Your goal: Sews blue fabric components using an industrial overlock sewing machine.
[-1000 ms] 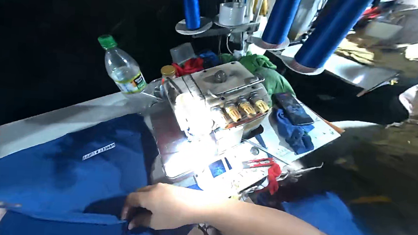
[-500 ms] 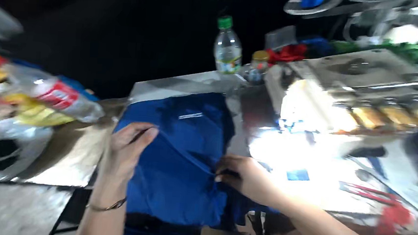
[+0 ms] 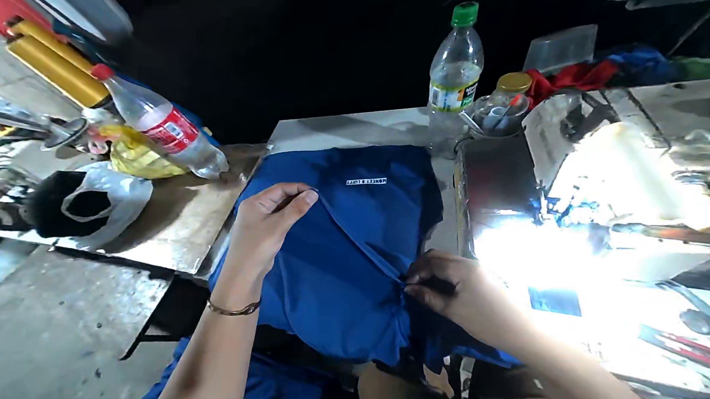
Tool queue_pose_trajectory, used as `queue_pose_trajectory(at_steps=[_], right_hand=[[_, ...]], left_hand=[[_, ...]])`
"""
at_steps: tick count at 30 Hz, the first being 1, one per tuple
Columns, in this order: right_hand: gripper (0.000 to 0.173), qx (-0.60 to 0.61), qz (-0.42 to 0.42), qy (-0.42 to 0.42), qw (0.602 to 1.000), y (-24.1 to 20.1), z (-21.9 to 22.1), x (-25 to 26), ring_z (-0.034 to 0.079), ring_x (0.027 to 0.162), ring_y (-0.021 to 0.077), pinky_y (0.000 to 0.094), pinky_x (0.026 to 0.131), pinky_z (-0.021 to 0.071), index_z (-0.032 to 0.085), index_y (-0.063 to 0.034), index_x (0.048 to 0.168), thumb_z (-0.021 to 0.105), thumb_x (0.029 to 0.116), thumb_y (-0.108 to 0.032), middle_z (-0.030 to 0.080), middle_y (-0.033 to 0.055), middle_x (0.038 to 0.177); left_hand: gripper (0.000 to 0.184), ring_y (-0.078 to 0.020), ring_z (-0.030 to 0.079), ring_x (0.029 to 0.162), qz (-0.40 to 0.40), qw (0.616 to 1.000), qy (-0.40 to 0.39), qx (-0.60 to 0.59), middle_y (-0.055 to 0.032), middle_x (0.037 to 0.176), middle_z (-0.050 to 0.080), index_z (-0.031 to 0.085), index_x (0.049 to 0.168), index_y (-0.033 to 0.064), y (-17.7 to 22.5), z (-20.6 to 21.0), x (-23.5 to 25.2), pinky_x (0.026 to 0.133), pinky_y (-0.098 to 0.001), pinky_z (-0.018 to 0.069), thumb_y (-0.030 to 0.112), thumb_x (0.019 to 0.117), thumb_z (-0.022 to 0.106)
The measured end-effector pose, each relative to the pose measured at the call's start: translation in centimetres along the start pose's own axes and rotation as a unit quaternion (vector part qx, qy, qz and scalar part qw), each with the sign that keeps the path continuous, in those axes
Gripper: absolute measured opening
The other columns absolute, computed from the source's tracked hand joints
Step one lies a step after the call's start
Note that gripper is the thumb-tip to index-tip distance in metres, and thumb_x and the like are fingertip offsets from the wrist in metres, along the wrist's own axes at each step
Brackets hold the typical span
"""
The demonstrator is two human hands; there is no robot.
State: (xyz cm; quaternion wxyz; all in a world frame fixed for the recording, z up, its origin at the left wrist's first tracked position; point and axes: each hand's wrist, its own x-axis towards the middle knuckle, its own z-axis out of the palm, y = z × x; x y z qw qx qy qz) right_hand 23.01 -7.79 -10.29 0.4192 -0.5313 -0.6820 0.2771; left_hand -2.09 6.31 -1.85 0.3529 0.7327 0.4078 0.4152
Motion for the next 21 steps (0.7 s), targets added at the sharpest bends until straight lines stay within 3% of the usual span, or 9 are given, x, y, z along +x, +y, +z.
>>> queue_pose_trajectory(at_steps=[3,5,8,10,13,17,19,21], right_hand=[[0.006,0.011,0.118,-0.007,0.993,-1.6,-0.1,0.1,0.065,0.081,0.0011,0.0221,0.072,0.0569,0.072,-0.0172,0.093,0.077,0.0884,-0.018,0.069,-0.0071,0.092],[0.012,-0.006,0.182,-0.022,0.983,-2.5,-0.1,0.3,0.065,0.078,0.0066,0.0283,0.071,0.0565,0.069,-0.0138,0.101,0.076,0.0924,-0.018,0.068,-0.0024,0.089],[0.024,-0.068,0.17,-0.04,0.982,-2.4,0.1,0.4,0.068,0.082,0.0148,0.0377,0.076,0.058,0.066,-0.0098,0.118,0.07,0.098,-0.022,0.07,0.0034,0.093],[0.019,-0.096,0.168,-0.056,0.98,-2.8,0.1,0.4,0.069,0.085,0.0202,0.0434,0.078,0.058,0.072,-0.0091,0.111,0.067,0.0991,-0.024,0.071,0.0067,0.095],[0.016,-0.101,0.187,-0.078,0.974,-3.6,-0.5,0.3,0.068,0.085,0.0196,0.0443,0.078,0.0569,0.075,-0.0132,0.103,0.068,0.0987,-0.027,0.071,0.0048,0.093],[0.02,-0.13,0.196,-0.102,0.967,-3.5,-0.9,-0.1,0.069,0.086,0.0198,0.0467,0.077,0.0562,0.076,-0.0178,0.104,0.065,0.1007,-0.034,0.072,0.0024,0.091],[0.021,-0.117,0.2,-0.115,0.966,-4.2,-1.1,-0.5,0.069,0.087,0.023,0.0499,0.078,0.0559,0.075,-0.0149,0.103,0.065,0.1002,-0.032,0.071,0.0053,0.091],[0.019,-0.061,0.191,-0.122,0.972,-5.9,-2.1,-1.4,0.067,0.084,0.0192,0.0452,0.076,0.0553,0.074,-0.0118,0.101,0.064,0.0982,-0.029,0.07,0.0054,0.09]], left_hand=[[0.011,0.0015,0.066,0.085,0.006,1.0,0.002,-0.017,0.0089,0.095,0.072,0.075,0.105,0.0115,0.0,0.0,-0.1,0.079,-0.0164,0.0547,0.015,0.0977,0.067],[0.01,0.0007,0.066,0.087,0.019,0.999,0.001,-0.03,0.0089,0.096,0.073,0.075,0.104,0.0112,0.1,0.0,-0.2,0.081,-0.0169,0.0552,0.013,0.0972,0.067],[0.01,-0.0003,0.066,0.089,0.03,0.999,0.001,-0.037,0.0081,0.097,0.072,0.075,0.104,0.0107,0.6,0.0,-0.6,0.082,-0.0184,0.0554,0.011,0.0961,0.068],[0.01,-0.0004,0.067,0.088,0.023,0.999,0.004,-0.026,0.0077,0.097,0.073,0.075,0.103,0.0106,0.9,0.0,-1.1,0.081,-0.0184,0.0558,0.011,0.0958,0.069],[0.011,-0.0009,0.067,0.088,0.019,1.0,0.004,-0.025,0.0069,0.097,0.073,0.076,0.104,0.0102,1.1,-0.2,-1.5,0.08,-0.0187,0.056,0.012,0.0958,0.069],[0.011,-0.0013,0.068,0.088,0.016,0.999,0.007,-0.028,0.0062,0.098,0.074,0.076,0.104,0.0095,1.0,0.2,-1.9,0.082,-0.019,0.0563,0.011,0.096,0.069],[0.012,-0.0016,0.068,0.089,0.026,1.0,0.004,-0.015,0.0059,0.098,0.074,0.076,0.105,0.0091,1.1,0.3,-1.9,0.084,-0.0199,0.0565,0.011,0.0961,0.069],[0.011,-0.0002,0.068,0.09,0.07,0.997,-0.005,-0.011,0.0076,0.098,0.074,0.075,0.104,0.008,1.8,0.7,-1.3,0.085,-0.0193,0.0568,0.008,0.0952,0.069]])
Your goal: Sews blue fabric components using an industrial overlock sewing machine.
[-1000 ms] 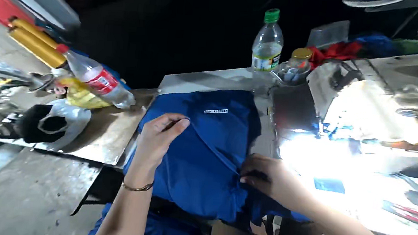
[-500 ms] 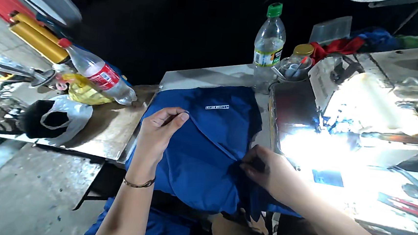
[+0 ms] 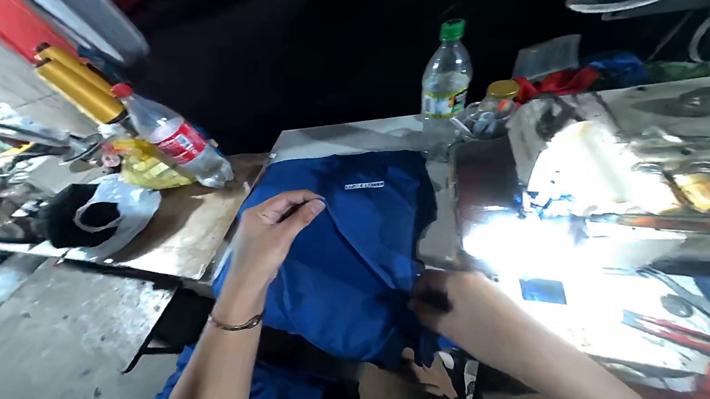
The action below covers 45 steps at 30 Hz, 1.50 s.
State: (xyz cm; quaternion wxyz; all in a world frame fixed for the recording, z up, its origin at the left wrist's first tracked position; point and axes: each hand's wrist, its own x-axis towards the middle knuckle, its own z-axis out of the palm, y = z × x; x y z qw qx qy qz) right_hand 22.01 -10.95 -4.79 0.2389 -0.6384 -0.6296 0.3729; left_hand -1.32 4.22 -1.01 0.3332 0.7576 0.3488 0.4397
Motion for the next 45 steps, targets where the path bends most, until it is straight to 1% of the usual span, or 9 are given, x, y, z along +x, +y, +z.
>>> queue_pose_trajectory(at_steps=[3,6,10,14,22,28,34,38,45], right_hand=[[0.022,0.106,-0.041,-0.014,0.993,-1.3,-2.1,-4.5,0.063,0.082,0.0075,0.0286,0.075,0.0524,0.071,-0.0062,0.103,0.062,0.0997,-0.026,0.068,0.0042,0.091],[0.015,0.192,-0.073,0.076,0.976,1.6,-2.2,-8.4,0.06,0.069,-0.0076,0.0114,0.061,0.051,0.072,-0.0142,0.095,0.068,0.0954,-0.028,0.067,-0.0097,0.079],[0.009,0.21,0.109,0.13,0.963,7.0,-1.2,-10.0,0.062,0.071,-0.001,0.0204,0.066,0.0529,0.072,-0.0173,0.092,0.068,0.0935,-0.025,0.067,-0.0093,0.079],[0.011,0.236,0.18,0.153,0.943,10.7,0.3,-9.8,0.063,0.079,0.0009,0.0232,0.074,0.0531,0.072,-0.0149,0.097,0.066,0.0952,-0.024,0.068,-0.0062,0.086],[0.008,0.298,0.177,0.135,0.928,11.4,0.2,-9.5,0.062,0.074,-0.0018,0.0197,0.069,0.0514,0.072,-0.0159,0.094,0.068,0.0954,-0.023,0.067,-0.0083,0.081],[0.008,0.329,0.131,0.12,0.928,13.1,1.7,-10.7,0.061,0.071,-0.0004,0.0198,0.066,0.0513,0.07,-0.0164,0.092,0.066,0.0939,-0.024,0.066,-0.0082,0.079],[0.007,0.352,0.128,0.15,0.915,14.6,3.9,-13.0,0.059,0.07,-0.0014,0.0176,0.062,0.049,0.071,-0.0175,0.091,0.068,0.0905,-0.024,0.065,-0.0089,0.079],[0.007,0.36,0.131,0.18,0.906,14.5,3.8,-12.6,0.06,0.071,-0.0017,0.0163,0.063,0.0499,0.071,-0.0186,0.09,0.068,0.0912,-0.025,0.066,-0.0095,0.079],[0.009,0.355,0.16,0.176,0.904,14.4,2.9,-12.0,0.059,0.069,-0.0013,0.0169,0.062,0.0484,0.071,-0.0198,0.09,0.067,0.0917,-0.028,0.064,-0.01,0.076]], left_hand=[[0.011,0.0041,0.067,0.09,0.077,0.996,-0.051,-0.02,0.0141,0.098,0.073,0.075,0.103,0.012,2.7,1.9,2.3,0.084,-0.0159,0.0565,0.006,0.095,0.068],[0.009,0.0032,0.066,0.086,0.031,0.983,-0.168,-0.073,0.0128,0.092,0.071,0.072,0.1,0.0152,4.9,6.7,4.8,0.08,-0.0172,0.0562,0.011,0.0967,0.066],[0.013,-0.01,0.065,0.094,-0.05,0.949,-0.312,-0.01,-0.0028,0.098,0.071,0.074,0.104,0.0068,2.8,16.9,6.3,0.089,-0.0346,0.0532,0.016,0.0965,0.07],[0.013,-0.0323,0.06,0.117,0.1,0.948,-0.218,0.207,-0.009,0.114,0.069,0.078,0.103,0.0154,1.4,21.5,4.0,0.098,-0.0635,0.0409,0.022,0.0923,0.074],[0.019,-0.0304,0.066,0.098,0.191,0.903,-0.165,0.347,-0.0133,0.098,0.069,0.073,0.105,0.0024,4.4,22.2,-1.0,0.087,-0.0463,0.0537,0.01,0.1029,0.056],[0.039,-0.0259,0.057,0.132,0.16,0.909,-0.159,0.351,-0.0126,0.139,0.062,0.061,0.139,0.0039,4.3,22.9,-5.3,0.112,-0.0494,0.0412,0.021,0.1082,0.043],[0.042,-0.0248,0.06,0.125,0.198,0.914,-0.157,0.318,-0.0112,0.131,0.066,0.067,0.127,0.0052,3.4,23.9,-8.4,0.115,-0.0603,0.03,0.036,0.1061,0.048],[0.052,-0.0264,0.051,0.138,0.198,0.91,-0.162,0.327,-0.012,0.148,0.056,0.055,0.146,0.0051,3.5,24.5,-7.7,0.118,-0.0602,0.0264,0.038,0.1061,0.048],[0.054,-0.0303,0.048,0.141,0.189,0.909,-0.151,0.339,-0.0152,0.15,0.053,0.054,0.147,0.0043,3.8,25.2,-7.0,0.118,-0.0626,0.0248,0.038,0.1056,0.051]])
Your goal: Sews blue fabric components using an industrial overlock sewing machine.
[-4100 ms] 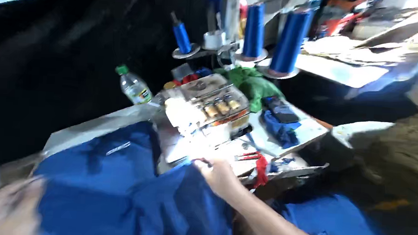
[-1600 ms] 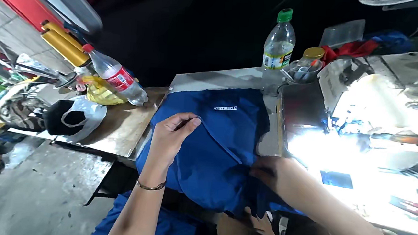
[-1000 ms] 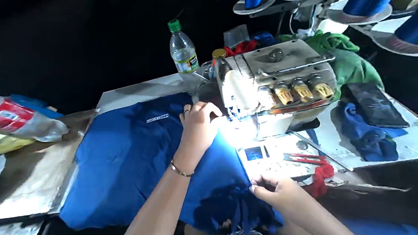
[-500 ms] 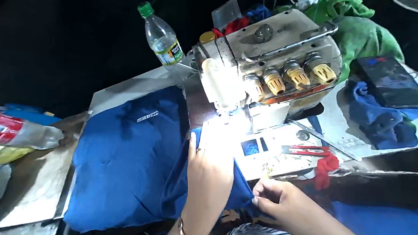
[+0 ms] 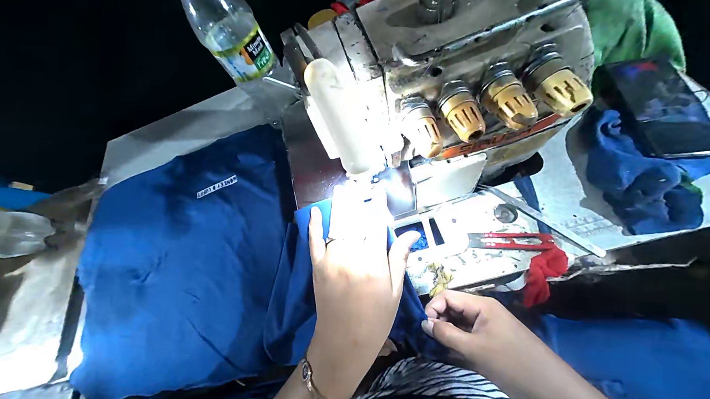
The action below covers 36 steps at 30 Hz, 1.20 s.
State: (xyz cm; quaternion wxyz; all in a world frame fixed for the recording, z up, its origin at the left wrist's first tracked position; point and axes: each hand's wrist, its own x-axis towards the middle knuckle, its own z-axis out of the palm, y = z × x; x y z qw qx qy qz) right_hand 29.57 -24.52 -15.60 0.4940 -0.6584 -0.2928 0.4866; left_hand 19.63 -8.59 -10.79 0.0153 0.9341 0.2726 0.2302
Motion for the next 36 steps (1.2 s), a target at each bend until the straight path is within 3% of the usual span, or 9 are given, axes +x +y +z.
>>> queue_pose_trajectory(at_steps=[5,8,10,14,17,18,25,29,36], right_hand=[[0.012,0.003,-0.007,-0.001,1.0,0.0,0.3,-0.1,0.062,0.074,0.0003,0.0188,0.066,0.0516,0.072,-0.0204,0.09,0.067,0.0935,-0.031,0.067,-0.0089,0.08],[0.012,-0.007,-0.015,-0.003,1.0,0.0,0.2,-0.5,0.064,0.076,0.0006,0.0194,0.069,0.0534,0.073,-0.0197,0.094,0.069,0.0948,-0.031,0.069,-0.0083,0.083],[0.013,-0.039,-0.01,0.011,0.999,-0.1,0.1,-0.3,0.064,0.078,-0.001,0.0198,0.07,0.0536,0.073,-0.0218,0.095,0.067,0.0942,-0.033,0.07,-0.01,0.085],[0.009,-0.054,-0.006,0.002,0.999,-0.4,-0.1,-0.1,0.064,0.072,0.0001,0.0197,0.065,0.0532,0.073,-0.0219,0.09,0.07,0.0939,-0.03,0.069,-0.0093,0.079],[0.006,-0.069,-0.041,-0.003,0.997,-0.3,-0.1,0.5,0.064,0.071,0.0029,0.0229,0.065,0.0536,0.073,-0.0191,0.089,0.071,0.0941,-0.023,0.069,-0.0072,0.078],[0.006,-0.077,-0.035,-0.005,0.996,-0.4,-0.2,0.4,0.064,0.071,0.0039,0.0251,0.065,0.0534,0.073,-0.0197,0.089,0.07,0.0938,-0.023,0.069,-0.007,0.078],[0.007,0.045,-0.037,-0.025,0.998,-0.6,-1.0,-1.0,0.062,0.07,0.0084,0.0225,0.063,0.0514,0.071,-0.0135,0.085,0.07,0.0917,-0.014,0.067,-0.0004,0.076],[0.007,0.048,-0.025,-0.016,0.998,-0.8,-0.5,-1.1,0.063,0.068,0.0089,0.0221,0.062,0.0516,0.073,-0.0133,0.085,0.072,0.0918,-0.013,0.068,0.0004,0.075],[0.005,0.036,-0.047,-0.026,0.998,-0.8,-0.7,-0.6,0.064,0.072,0.0077,0.0211,0.064,0.053,0.074,-0.0154,0.088,0.072,0.0924,-0.017,0.069,-0.0007,0.079]], left_hand=[[0.046,-0.0252,0.052,0.136,0.016,0.995,0.024,-0.097,-0.0094,0.144,0.06,0.063,0.138,0.0076,-0.8,-1.0,-0.6,0.118,-0.0563,0.0273,0.038,0.105,0.053],[0.028,-0.0078,0.053,0.133,-0.041,0.944,0.191,-0.266,0.0107,0.141,0.059,0.062,0.13,0.026,-2.5,-2.0,-7.4,0.11,-0.0309,0.0458,0.035,0.1062,0.052],[0.021,0.0102,0.05,0.118,-0.16,0.887,0.316,-0.295,0.0217,0.125,0.053,0.051,0.122,0.0269,-2.9,-0.8,-13.2,0.096,-0.0123,0.0431,0.03,0.1025,0.059],[0.071,-0.0098,0.051,0.12,-0.468,0.744,0.233,-0.416,-0.0197,0.134,0.049,0.017,0.145,-0.0195,-4.1,3.6,-20.9,0.104,-0.0324,0.0457,0.026,0.1033,0.053],[0.053,0.0036,0.065,0.083,-0.471,0.7,0.149,-0.515,0.0075,0.087,0.068,0.059,0.107,-0.0003,-6.0,5.5,-21.1,0.077,-0.0206,0.0554,0.044,0.0857,0.079],[0.053,0.0016,0.068,0.083,-0.463,0.689,0.117,-0.545,0.0077,0.087,0.069,0.058,0.109,0.0004,-5.7,4.5,-20.6,0.079,-0.0224,0.0583,0.038,0.082,0.082],[0.016,0.0048,0.07,0.089,-0.382,0.741,0.191,-0.519,0.0177,0.093,0.074,0.064,0.11,0.0201,-2.3,-3.1,-19.7,0.082,-0.0184,0.0599,0.016,0.0956,0.069],[0.026,0.0046,0.07,0.09,-0.36,0.76,0.217,-0.496,0.0167,0.094,0.075,0.066,0.107,0.0196,-2.6,-3.0,-19.3,0.084,-0.0179,0.0592,-0.002,0.0972,0.055],[0.019,0.0034,0.071,0.093,-0.313,0.784,0.22,-0.488,0.0166,0.099,0.076,0.07,0.108,0.0266,-4.1,-2.7,-18.6,0.085,-0.0181,0.059,0.012,0.0985,0.064]])
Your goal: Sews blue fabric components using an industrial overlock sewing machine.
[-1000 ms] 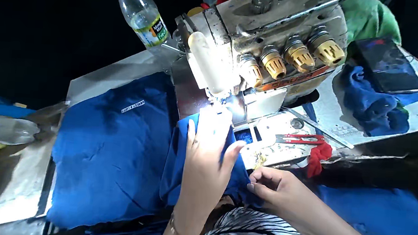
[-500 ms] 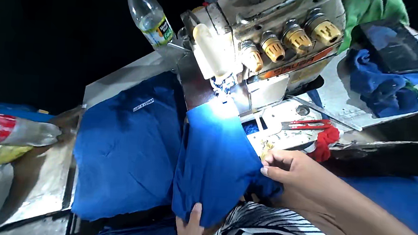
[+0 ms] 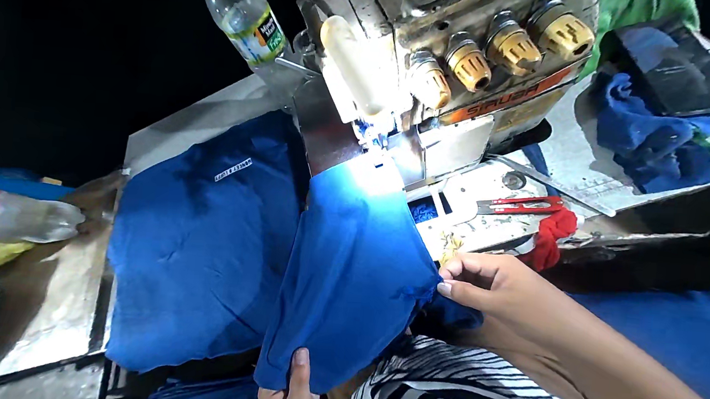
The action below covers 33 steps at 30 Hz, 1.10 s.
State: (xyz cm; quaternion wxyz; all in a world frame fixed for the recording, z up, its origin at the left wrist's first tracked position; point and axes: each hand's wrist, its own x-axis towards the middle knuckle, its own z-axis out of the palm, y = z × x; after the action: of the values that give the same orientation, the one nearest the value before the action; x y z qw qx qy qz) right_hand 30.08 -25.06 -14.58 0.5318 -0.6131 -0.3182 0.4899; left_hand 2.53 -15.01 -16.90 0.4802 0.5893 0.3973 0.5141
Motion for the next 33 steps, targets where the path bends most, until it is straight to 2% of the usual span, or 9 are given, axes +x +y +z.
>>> queue_pose_trajectory(at_steps=[7,13,20,22,24,26,29,31,33], right_hand=[[0.003,-0.006,-0.016,0.002,1.0,-0.9,0.3,1.0,0.065,0.07,0.0088,0.0217,0.063,0.0546,0.073,-0.0149,0.092,0.072,0.0943,-0.017,0.069,-0.0003,0.079],[0.007,-0.012,-0.022,0.021,0.999,-2.8,0.6,2.4,0.066,0.072,0.0089,0.022,0.064,0.0556,0.073,-0.0125,0.095,0.071,0.0969,-0.018,0.07,0.0002,0.082],[0.013,-0.052,-0.071,0.051,0.995,-4.1,0.5,5.3,0.059,0.061,0.0039,0.0193,0.054,0.0481,0.071,-0.014,0.09,0.071,0.0971,-0.025,0.065,-0.0034,0.071],[0.013,-0.052,-0.085,0.05,0.994,-4.5,0.3,6.1,0.06,0.063,0.0041,0.02,0.056,0.0496,0.072,-0.0136,0.092,0.071,0.0972,-0.026,0.066,-0.0031,0.073],[0.013,-0.052,-0.102,0.054,0.992,-4.7,0.1,6.7,0.059,0.062,0.0043,0.0202,0.055,0.0491,0.073,-0.0128,0.094,0.07,0.0977,-0.025,0.066,-0.0028,0.073],[0.013,-0.072,-0.107,0.063,0.99,-5.2,0.2,6.9,0.055,0.058,0.0016,0.0184,0.052,0.0443,0.072,-0.0145,0.09,0.069,0.0977,-0.025,0.062,-0.0055,0.069],[0.015,-0.08,-0.111,0.07,0.988,-5.5,0.1,7.1,0.054,0.059,-0.0001,0.0172,0.053,0.0441,0.072,-0.0145,0.089,0.069,0.0982,-0.026,0.062,-0.0067,0.069],[0.016,-0.079,-0.113,0.069,0.988,-5.6,0.0,7.2,0.056,0.06,0.0006,0.0176,0.054,0.0456,0.073,-0.0138,0.09,0.068,0.0992,-0.026,0.063,-0.0058,0.07],[0.017,-0.082,-0.114,0.069,0.988,-5.5,0.0,7.3,0.057,0.06,0.0014,0.0182,0.053,0.0466,0.073,-0.0141,0.09,0.068,0.0992,-0.027,0.063,-0.0054,0.069]], left_hand=[[0.014,-0.001,0.071,0.098,0.023,1.0,-0.018,-0.008,0.013,0.104,0.075,0.07,0.11,0.0291,0.0,-0.2,3.0,0.088,-0.0224,0.0596,0.023,0.0982,0.067],[0.016,-0.002,0.071,0.094,0.027,0.999,0.004,0.028,0.011,0.098,0.074,0.061,0.114,0.0118,1.4,0.9,6.5,0.086,-0.0232,0.0608,0.009,0.0984,0.061],[0.023,0.0008,0.069,0.097,0.026,0.994,-0.034,0.102,0.0149,0.103,0.071,0.056,0.124,0.0149,3.3,1.2,10.7,0.088,-0.0216,0.0597,0.022,0.1021,0.06],[0.031,0.0002,0.069,0.099,0.008,0.989,-0.074,0.126,0.0142,0.107,0.071,0.058,0.126,0.0179,3.6,0.6,11.9,0.088,-0.0228,0.0598,0.035,0.101,0.062],[0.038,0.0022,0.069,0.093,-0.044,0.969,-0.15,0.193,0.0143,0.099,0.072,0.065,0.116,0.0186,4.6,-0.1,12.8,0.084,-0.0206,0.0595,0.046,0.0903,0.074],[0.028,0.0046,0.066,0.083,-0.125,0.903,-0.271,0.31,0.0093,0.087,0.071,0.069,0.103,0.0074,7.4,0.4,13.4,0.079,-0.0181,0.0556,0.021,0.0819,0.081],[0.023,0.0103,0.064,0.082,-0.12,0.8,-0.46,0.366,0.0135,0.087,0.071,0.072,0.098,0.0108,7.6,-0.8,14.9,0.077,-0.013,0.0543,0.029,0.0866,0.077],[0.021,0.0106,0.066,0.081,-0.076,0.804,-0.499,0.313,0.0176,0.086,0.072,0.074,0.095,0.0212,5.7,-3.1,15.9,0.072,-0.0134,0.0564,0.042,0.0898,0.072],[0.015,0.0107,0.066,0.085,-0.076,0.866,-0.448,0.21,0.0209,0.091,0.072,0.073,0.097,0.0316,5.9,-4.5,15.7,0.076,-0.0127,0.0562,0.045,0.0913,0.072]])
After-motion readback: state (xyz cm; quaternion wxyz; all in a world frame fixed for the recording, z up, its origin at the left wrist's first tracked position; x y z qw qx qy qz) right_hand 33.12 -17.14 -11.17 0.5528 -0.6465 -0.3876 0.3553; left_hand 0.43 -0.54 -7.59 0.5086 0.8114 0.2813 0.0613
